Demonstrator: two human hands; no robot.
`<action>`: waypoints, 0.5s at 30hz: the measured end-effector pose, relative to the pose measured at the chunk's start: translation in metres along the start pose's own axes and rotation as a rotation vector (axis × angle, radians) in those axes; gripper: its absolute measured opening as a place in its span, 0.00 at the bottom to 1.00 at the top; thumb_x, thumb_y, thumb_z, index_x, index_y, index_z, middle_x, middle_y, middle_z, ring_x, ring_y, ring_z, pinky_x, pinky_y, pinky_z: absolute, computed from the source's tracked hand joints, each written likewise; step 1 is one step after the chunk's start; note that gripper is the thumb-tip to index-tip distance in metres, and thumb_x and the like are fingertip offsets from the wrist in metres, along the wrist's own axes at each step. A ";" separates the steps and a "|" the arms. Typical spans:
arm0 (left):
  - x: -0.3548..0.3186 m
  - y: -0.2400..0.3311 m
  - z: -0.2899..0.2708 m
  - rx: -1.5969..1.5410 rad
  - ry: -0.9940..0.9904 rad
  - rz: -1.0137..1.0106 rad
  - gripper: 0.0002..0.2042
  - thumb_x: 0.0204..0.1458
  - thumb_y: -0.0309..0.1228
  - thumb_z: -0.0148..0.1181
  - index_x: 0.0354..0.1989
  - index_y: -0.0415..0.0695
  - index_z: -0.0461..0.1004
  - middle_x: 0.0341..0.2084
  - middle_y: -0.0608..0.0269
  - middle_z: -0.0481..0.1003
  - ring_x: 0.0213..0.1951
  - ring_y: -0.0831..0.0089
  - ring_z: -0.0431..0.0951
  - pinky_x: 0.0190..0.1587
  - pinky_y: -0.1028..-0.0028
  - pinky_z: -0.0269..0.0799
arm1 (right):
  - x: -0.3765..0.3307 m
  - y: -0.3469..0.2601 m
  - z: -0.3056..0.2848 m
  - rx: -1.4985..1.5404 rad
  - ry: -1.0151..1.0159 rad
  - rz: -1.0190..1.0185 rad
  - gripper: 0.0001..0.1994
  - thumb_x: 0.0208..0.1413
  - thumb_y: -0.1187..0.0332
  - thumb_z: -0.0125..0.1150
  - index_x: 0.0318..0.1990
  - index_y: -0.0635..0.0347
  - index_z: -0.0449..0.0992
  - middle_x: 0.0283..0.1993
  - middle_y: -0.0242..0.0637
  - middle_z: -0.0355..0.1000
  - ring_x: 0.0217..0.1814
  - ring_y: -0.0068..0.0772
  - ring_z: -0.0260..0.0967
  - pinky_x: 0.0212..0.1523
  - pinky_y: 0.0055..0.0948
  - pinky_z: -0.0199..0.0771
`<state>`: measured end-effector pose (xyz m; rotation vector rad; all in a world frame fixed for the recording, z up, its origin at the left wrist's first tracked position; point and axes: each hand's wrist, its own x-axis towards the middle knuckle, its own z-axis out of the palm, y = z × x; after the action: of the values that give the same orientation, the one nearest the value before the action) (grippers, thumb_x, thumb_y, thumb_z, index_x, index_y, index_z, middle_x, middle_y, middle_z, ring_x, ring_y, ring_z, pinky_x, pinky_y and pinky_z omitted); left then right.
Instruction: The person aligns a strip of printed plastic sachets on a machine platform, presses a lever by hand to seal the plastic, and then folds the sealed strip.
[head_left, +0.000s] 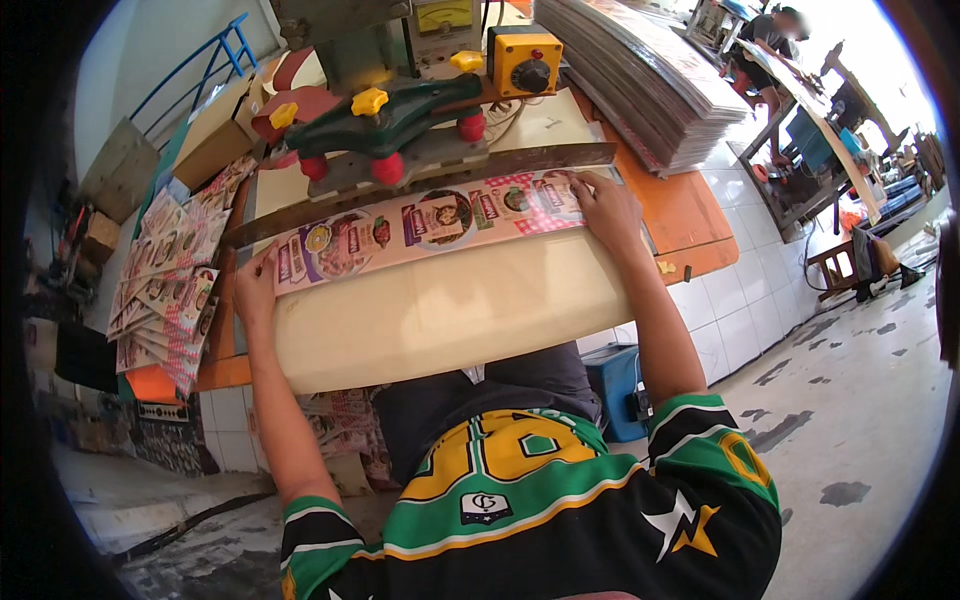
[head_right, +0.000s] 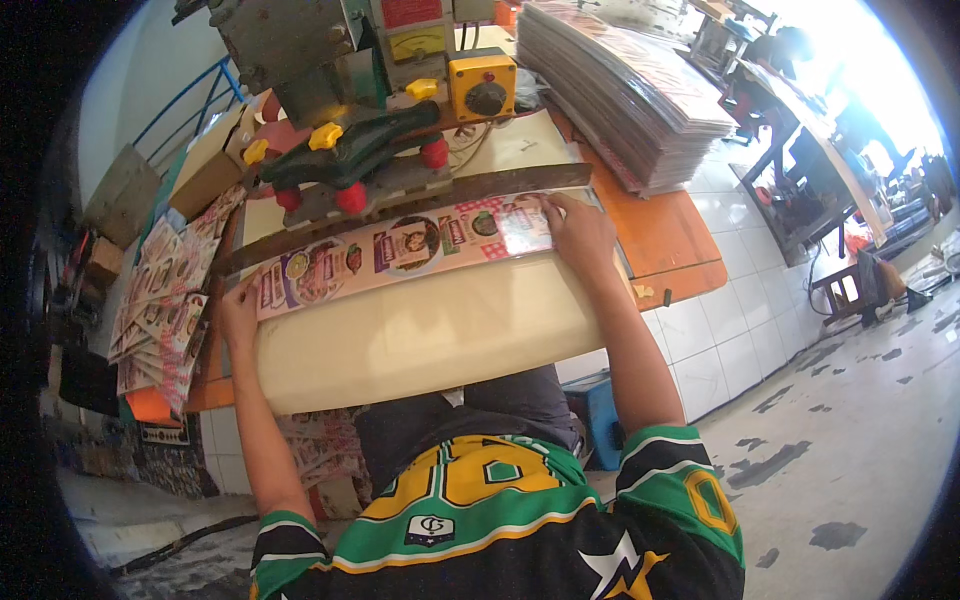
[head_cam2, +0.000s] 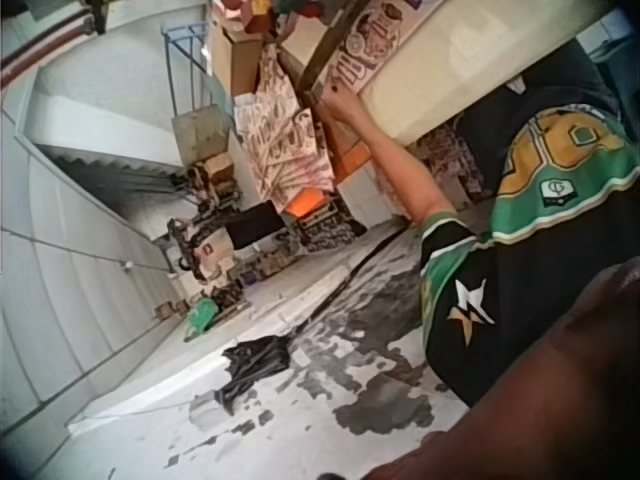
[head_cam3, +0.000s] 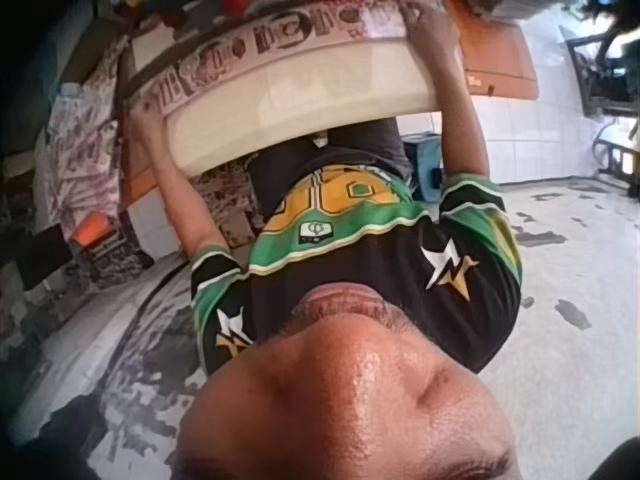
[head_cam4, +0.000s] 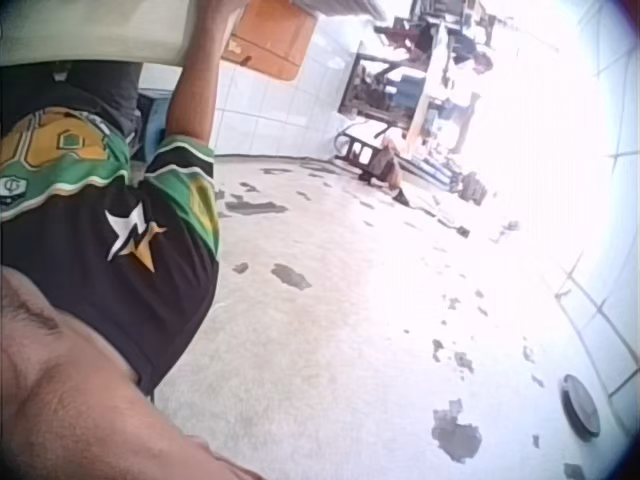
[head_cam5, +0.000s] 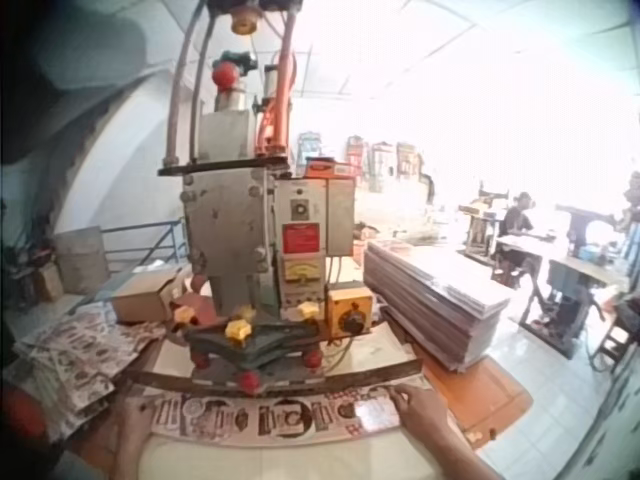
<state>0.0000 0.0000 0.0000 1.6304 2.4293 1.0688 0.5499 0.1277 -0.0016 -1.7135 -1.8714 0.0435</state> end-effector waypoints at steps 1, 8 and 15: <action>0.000 0.000 0.000 -0.009 -0.010 -0.006 0.17 0.66 0.44 0.59 0.55 0.51 0.84 0.41 0.47 0.84 0.44 0.58 0.86 0.47 0.68 0.76 | 0.000 0.001 0.000 -0.001 0.007 0.000 0.17 0.66 0.47 0.57 0.48 0.43 0.87 0.39 0.47 0.83 0.43 0.54 0.81 0.44 0.50 0.77; 0.000 -0.011 0.002 -0.074 -0.030 0.011 0.17 0.66 0.45 0.58 0.55 0.51 0.84 0.43 0.49 0.85 0.45 0.61 0.86 0.49 0.69 0.75 | 0.000 0.000 0.001 -0.012 -0.011 0.005 0.16 0.66 0.48 0.57 0.47 0.43 0.86 0.39 0.46 0.83 0.43 0.54 0.81 0.44 0.49 0.77; 0.002 -0.004 0.001 -0.048 -0.024 -0.035 0.17 0.66 0.44 0.59 0.55 0.51 0.84 0.42 0.49 0.85 0.43 0.63 0.86 0.48 0.70 0.76 | -0.001 0.000 0.000 0.010 0.001 -0.006 0.16 0.67 0.49 0.57 0.48 0.43 0.86 0.41 0.46 0.83 0.45 0.53 0.81 0.46 0.49 0.77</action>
<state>-0.0040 0.0009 -0.0025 1.5717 2.3889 1.0874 0.5497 0.1269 -0.0020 -1.7007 -1.8730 0.0492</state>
